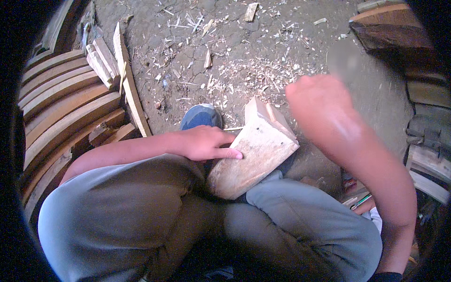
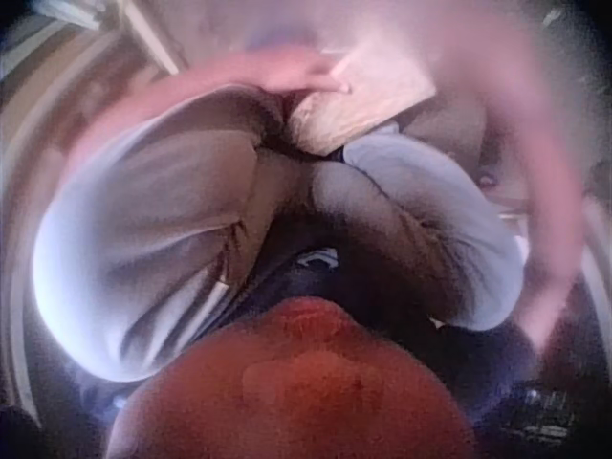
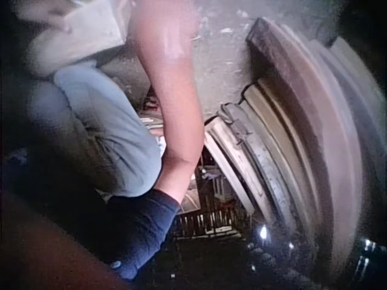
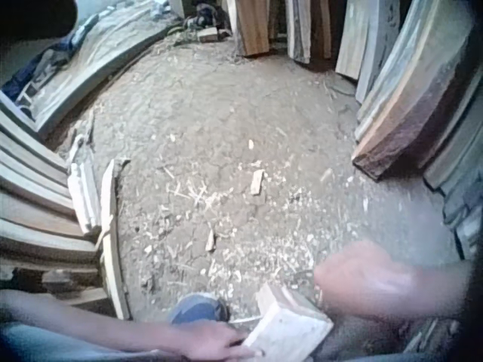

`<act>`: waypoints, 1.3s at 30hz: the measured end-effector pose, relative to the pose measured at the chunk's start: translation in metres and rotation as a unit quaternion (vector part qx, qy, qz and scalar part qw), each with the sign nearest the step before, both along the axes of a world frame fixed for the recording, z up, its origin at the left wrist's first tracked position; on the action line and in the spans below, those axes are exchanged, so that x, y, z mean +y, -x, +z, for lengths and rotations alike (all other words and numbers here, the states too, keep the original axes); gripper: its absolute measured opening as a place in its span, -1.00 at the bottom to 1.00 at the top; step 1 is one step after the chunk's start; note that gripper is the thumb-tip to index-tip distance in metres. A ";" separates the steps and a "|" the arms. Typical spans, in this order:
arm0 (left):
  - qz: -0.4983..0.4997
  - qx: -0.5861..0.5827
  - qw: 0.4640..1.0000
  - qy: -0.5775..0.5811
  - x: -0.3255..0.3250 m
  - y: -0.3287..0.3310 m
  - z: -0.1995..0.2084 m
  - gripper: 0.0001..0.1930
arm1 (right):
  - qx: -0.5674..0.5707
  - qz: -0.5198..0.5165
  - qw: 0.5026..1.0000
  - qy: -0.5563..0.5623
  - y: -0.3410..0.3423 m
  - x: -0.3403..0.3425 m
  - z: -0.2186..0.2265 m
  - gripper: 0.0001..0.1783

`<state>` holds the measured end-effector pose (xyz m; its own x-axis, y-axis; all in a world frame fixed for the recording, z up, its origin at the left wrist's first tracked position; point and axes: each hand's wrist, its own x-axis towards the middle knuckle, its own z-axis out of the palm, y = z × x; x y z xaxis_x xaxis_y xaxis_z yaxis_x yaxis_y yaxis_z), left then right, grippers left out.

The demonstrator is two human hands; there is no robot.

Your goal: The person sits cross-legged and uses a chisel to carve a small wooden block held between their legs. They repeatedly chip away at the wood, creating shavings that fall to the ground.

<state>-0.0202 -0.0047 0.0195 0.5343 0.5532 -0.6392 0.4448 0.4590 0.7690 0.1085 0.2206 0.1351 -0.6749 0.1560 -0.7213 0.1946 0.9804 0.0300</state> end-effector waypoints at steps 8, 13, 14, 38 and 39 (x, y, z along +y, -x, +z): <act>0.132 0.029 0.990 -0.028 0.036 0.010 0.017 0.18 | 0.234 -0.130 0.961 0.061 -0.078 0.028 0.027 -0.83; 0.131 0.020 0.980 -0.147 0.017 0.012 -0.024 -0.17 | 0.241 -0.344 0.902 0.100 -0.076 0.030 -0.036 -0.82; 0.143 -0.006 0.976 -0.166 0.020 -0.005 -0.038 -0.22 | 0.180 -0.397 0.892 0.124 -0.095 0.032 -0.043 -0.81; 0.331 -0.038 0.931 -0.151 0.010 0.021 -0.052 -0.45 | 0.277 -0.510 0.761 0.291 -0.106 -0.040 -0.146 -0.18; 0.325 -0.043 0.934 -0.143 0.013 0.015 -0.051 -0.44 | 0.269 -0.508 0.762 0.297 -0.112 -0.043 -0.144 -0.14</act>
<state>-0.0351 0.0086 -0.0311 0.0687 0.9200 -0.3859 0.0734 0.3811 0.9216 0.2209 0.1771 -0.0088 -0.6468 0.5485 -0.5299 0.6899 0.1246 -0.7131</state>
